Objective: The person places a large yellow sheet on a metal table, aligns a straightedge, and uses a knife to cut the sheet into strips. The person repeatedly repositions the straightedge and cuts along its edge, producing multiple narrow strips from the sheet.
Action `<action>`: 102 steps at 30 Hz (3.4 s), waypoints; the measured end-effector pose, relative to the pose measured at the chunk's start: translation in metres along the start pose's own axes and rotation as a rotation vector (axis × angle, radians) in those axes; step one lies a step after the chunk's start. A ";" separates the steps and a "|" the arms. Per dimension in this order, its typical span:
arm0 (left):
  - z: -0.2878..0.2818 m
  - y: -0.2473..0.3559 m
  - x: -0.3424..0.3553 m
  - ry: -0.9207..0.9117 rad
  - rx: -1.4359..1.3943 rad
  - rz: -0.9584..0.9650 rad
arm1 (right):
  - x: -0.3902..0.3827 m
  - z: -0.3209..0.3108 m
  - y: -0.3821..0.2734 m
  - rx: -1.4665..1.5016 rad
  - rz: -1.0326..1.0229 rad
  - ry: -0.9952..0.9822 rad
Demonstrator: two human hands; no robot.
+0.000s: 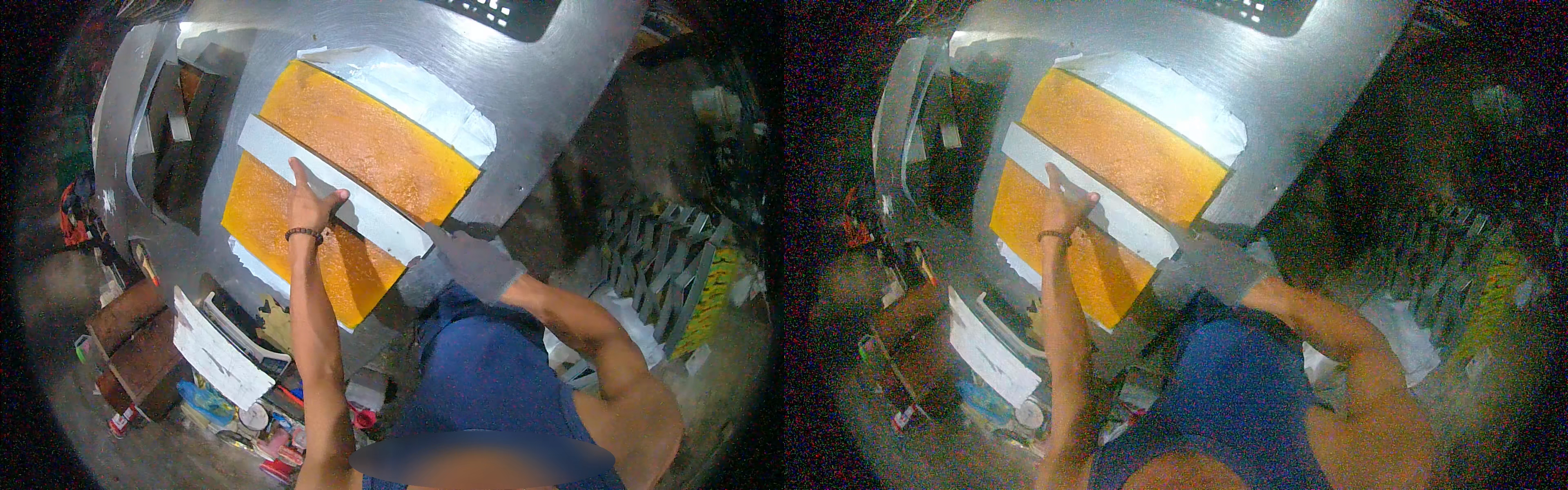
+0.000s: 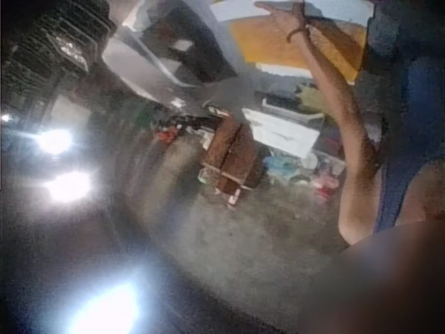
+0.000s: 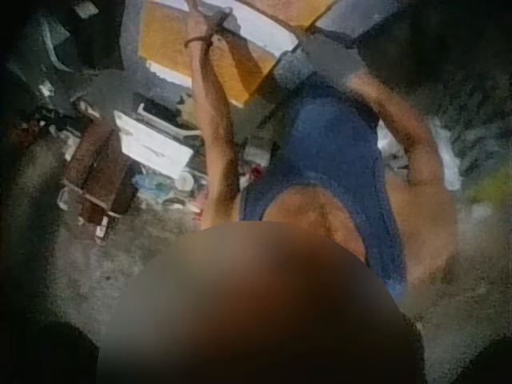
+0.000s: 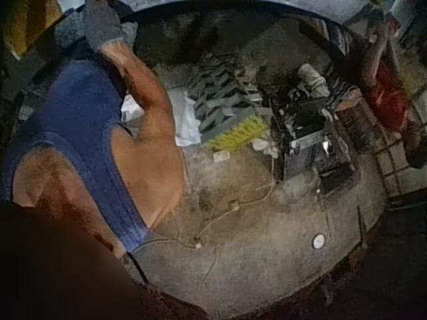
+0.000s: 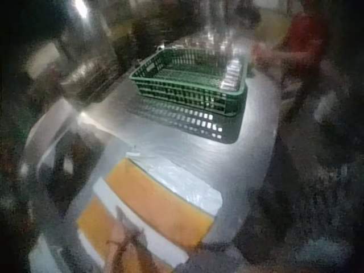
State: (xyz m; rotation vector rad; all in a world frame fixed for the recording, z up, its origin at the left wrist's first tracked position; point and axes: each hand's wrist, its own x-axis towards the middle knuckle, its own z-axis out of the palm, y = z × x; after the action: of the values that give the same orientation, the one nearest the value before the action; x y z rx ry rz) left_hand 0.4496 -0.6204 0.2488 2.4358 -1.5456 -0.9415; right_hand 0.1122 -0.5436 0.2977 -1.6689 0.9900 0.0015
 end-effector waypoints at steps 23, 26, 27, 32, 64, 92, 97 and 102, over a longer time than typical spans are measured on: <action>-0.001 0.001 0.001 0.000 0.014 -0.036 | -0.007 0.026 0.036 -0.261 -0.108 0.179; -0.003 0.003 0.000 -0.009 0.030 -0.068 | -0.007 0.059 0.070 -0.117 -0.053 0.185; -0.004 0.005 0.000 -0.018 0.032 -0.080 | -0.016 0.064 0.081 -0.069 -0.092 0.233; -0.006 0.010 -0.003 0.035 0.139 -0.048 | -0.115 0.057 0.099 -0.101 0.318 -0.057; 0.028 0.092 0.001 0.266 -0.049 -0.239 | 0.050 -0.006 0.031 0.244 0.414 0.238; 0.019 0.088 0.017 0.109 -0.167 -0.237 | 0.053 -0.011 0.025 0.184 0.232 0.362; 0.029 0.081 0.034 0.139 -0.141 -0.236 | 0.052 -0.017 0.025 0.154 0.239 0.373; 0.027 0.082 0.041 0.044 -0.166 -0.207 | 0.054 -0.020 0.027 0.150 0.276 0.391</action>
State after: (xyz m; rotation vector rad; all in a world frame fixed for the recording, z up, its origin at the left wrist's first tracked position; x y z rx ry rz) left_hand 0.3824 -0.6880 0.2420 2.5126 -1.1677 -0.9968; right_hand 0.1212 -0.5915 0.2576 -1.4103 1.4727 -0.2175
